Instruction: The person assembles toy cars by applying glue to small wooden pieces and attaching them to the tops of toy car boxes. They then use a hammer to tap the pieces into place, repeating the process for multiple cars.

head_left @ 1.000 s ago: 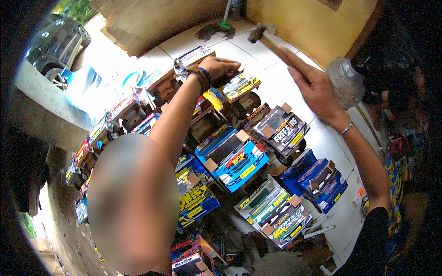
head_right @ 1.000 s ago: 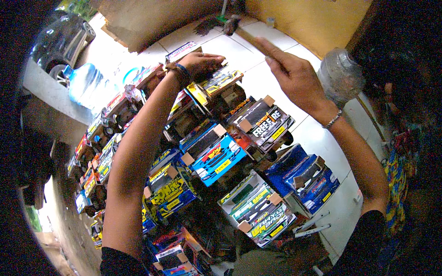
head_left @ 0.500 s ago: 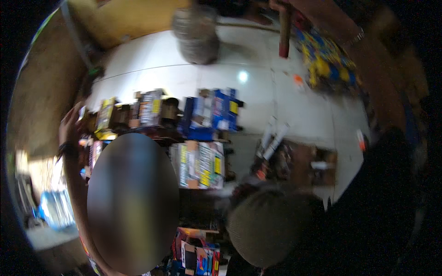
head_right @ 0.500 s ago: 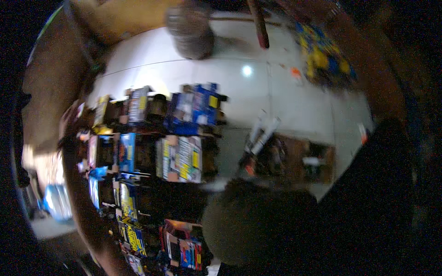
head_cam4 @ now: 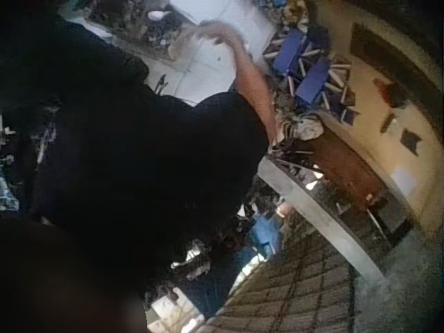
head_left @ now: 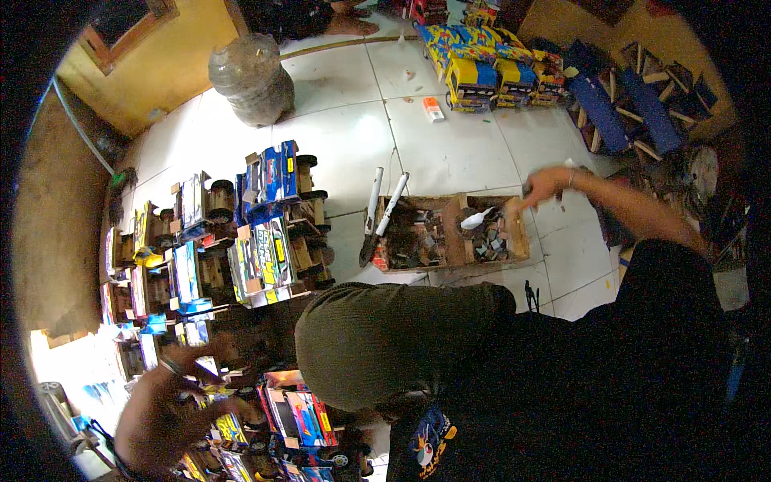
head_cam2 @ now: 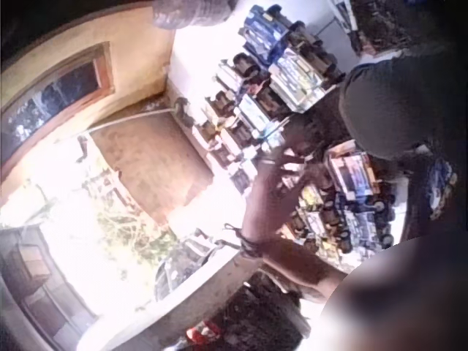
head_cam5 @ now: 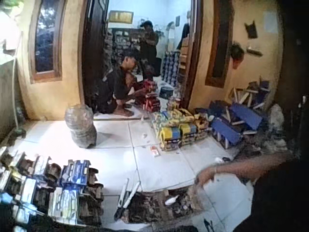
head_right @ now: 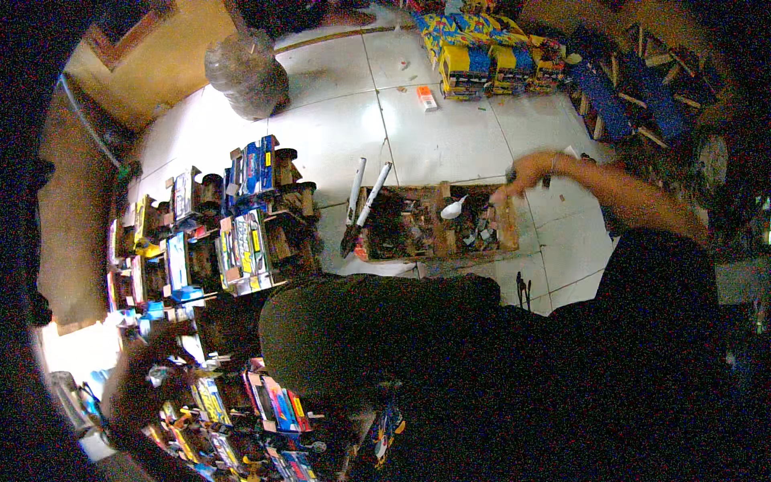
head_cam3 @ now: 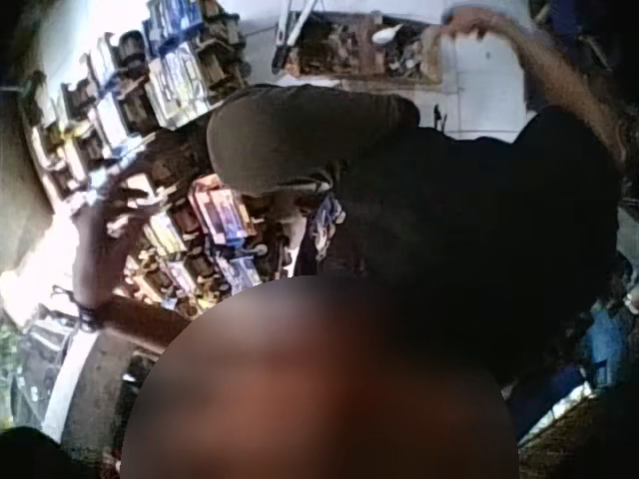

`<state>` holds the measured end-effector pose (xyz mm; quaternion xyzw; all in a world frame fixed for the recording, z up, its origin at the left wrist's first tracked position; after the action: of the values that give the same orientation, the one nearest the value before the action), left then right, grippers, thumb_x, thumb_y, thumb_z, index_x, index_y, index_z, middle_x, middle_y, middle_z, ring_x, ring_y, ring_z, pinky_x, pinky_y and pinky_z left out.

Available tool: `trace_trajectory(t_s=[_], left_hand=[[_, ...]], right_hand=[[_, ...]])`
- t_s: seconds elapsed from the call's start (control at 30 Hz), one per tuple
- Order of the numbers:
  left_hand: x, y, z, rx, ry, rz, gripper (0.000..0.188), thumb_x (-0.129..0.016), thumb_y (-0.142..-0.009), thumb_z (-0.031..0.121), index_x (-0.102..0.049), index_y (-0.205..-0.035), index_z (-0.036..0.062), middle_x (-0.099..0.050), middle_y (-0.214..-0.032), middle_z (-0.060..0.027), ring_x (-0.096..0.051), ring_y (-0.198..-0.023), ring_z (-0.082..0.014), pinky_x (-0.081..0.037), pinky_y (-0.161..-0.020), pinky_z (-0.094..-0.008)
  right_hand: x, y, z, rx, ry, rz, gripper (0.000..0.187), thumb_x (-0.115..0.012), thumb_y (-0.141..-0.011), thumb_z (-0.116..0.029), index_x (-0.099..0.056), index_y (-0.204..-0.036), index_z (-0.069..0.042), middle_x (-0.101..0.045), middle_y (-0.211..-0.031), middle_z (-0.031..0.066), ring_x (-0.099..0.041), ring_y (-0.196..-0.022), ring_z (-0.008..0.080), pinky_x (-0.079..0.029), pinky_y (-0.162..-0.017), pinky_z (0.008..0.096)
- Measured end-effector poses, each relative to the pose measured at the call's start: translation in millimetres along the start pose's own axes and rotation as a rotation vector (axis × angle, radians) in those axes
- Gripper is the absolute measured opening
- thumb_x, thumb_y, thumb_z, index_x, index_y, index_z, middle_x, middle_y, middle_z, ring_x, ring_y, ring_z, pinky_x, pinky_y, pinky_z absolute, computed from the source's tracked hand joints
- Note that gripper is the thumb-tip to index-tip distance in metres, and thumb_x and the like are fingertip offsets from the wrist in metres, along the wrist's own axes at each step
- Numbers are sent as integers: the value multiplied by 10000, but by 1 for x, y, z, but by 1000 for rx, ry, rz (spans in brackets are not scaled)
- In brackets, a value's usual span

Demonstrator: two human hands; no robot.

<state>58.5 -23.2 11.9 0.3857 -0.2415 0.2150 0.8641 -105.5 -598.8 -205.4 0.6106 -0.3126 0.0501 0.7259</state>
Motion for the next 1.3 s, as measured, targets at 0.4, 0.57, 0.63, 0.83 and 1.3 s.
trace_trajectory(t_s=[0.4,0.57,0.63,0.83,1.3], left_hand=[[-62,74,41,-53,-345,168,712,-807,-733,178,-493,-1366,80,-591,-1255,-172,-650,-1028,-284,-537,-874,-391],[-69,91,35,-76,-309,250,719,-794,-719,81,-494,-1373,87,-585,-1263,-157,-654,-1008,-264,-546,-840,-375],[-68,90,33,-79,-279,246,715,-797,-719,84,-502,-1370,89,-594,-1265,-151,-650,-1012,-253,-544,-837,-371],[-65,80,29,-140,-287,273,724,-819,-707,104,-513,-1364,88,-610,-1249,-143,-641,-1021,-246,-532,-818,-349],[-72,102,16,-107,-183,355,808,-840,-642,50,-509,-1376,109,-613,-1258,-106,-625,-1013,-235,-538,-831,-363]], right_hand=[[-123,-113,-24,-89,494,530,226,-719,-750,-290,-759,-828,-82,-736,-850,110,-721,-792,291,-573,-632,430],[-106,-104,-13,-71,331,576,196,-765,-720,-259,-759,-856,-118,-735,-853,87,-713,-796,263,-558,-655,415],[-75,-87,13,48,111,436,168,-740,-755,-227,-745,-883,-119,-732,-872,86,-699,-803,255,-540,-693,401],[-53,-82,24,227,69,532,322,-783,-714,-410,-738,-896,-148,-723,-868,114,-688,-791,311,-548,-731,442],[-102,-129,-14,89,22,698,291,-690,-750,-319,-734,-875,-59,-706,-809,199,-698,-749,362,-558,-674,479]])
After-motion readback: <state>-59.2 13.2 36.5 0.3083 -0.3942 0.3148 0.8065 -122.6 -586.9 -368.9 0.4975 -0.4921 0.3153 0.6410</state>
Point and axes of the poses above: each hand's wrist, its own y-axis away from the middle knuckle, its own x-axis out of the back of the hand, z = x × y, the point moved 1 cm from there along -y, towards the middle knuckle
